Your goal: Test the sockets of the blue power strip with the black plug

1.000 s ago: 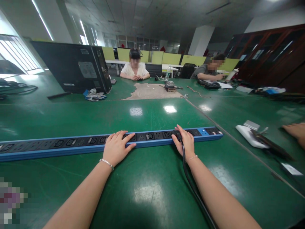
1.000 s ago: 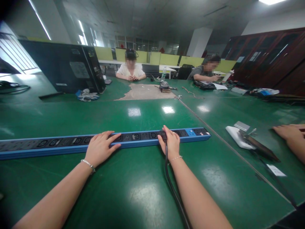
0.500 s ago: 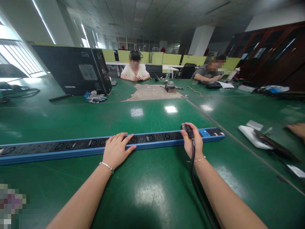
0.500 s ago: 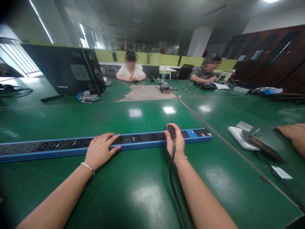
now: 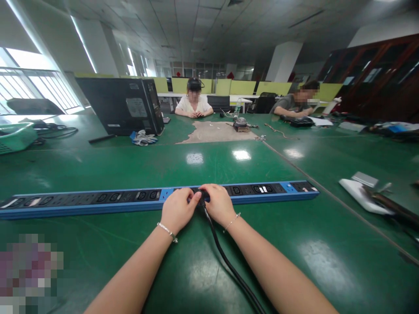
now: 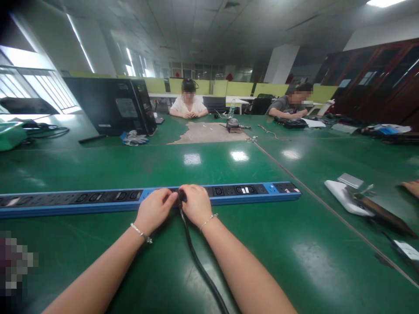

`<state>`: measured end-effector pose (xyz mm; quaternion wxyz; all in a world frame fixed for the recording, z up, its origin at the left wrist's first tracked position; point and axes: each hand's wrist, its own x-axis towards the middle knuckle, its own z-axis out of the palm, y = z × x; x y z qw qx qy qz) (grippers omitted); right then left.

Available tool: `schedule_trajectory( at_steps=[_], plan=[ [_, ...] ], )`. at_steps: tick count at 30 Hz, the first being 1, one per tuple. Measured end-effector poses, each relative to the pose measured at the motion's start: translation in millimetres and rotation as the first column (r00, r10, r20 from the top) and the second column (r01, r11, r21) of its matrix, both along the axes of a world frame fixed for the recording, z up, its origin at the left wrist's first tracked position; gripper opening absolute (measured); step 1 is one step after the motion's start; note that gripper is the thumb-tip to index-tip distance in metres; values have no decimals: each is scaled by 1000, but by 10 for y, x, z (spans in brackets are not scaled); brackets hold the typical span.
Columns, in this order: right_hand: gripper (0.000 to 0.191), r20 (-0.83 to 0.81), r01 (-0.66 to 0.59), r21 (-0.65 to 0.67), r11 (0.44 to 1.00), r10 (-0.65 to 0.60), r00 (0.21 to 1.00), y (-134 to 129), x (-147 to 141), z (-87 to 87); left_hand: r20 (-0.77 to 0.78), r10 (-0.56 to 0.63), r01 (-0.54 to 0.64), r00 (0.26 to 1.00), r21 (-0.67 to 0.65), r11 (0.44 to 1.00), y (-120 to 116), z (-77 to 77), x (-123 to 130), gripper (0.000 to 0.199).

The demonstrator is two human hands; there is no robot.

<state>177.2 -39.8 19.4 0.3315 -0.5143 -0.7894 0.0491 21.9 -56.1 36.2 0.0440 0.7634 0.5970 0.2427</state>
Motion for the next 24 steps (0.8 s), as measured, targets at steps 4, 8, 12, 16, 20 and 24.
schedule_trajectory(
  at_steps=[4,8,12,16,20,24],
  plan=[
    [29,13,47,30,998,-47,999,23,0,-26,6,103,-99,995,-238,966,32,155,213,40],
    [33,8,-38,9,999,38,999,59,88,-26,49,78,-50,996,-430,901,245,260,265,36],
    [48,59,-75,-41,996,78,995,63,363,-31,65,66,-18,996,-561,828,414,394,179,40],
    [56,176,49,-76,996,-35,984,21,717,-80,25,103,-61,994,-664,746,497,499,70,37],
    [55,265,51,-17,999,-45,963,-42,861,-135,-18,89,-76,996,-697,713,573,529,74,39],
    [49,270,45,52,998,-57,961,-77,840,-162,-88,46,-95,995,-712,696,617,588,196,40]
  ],
)
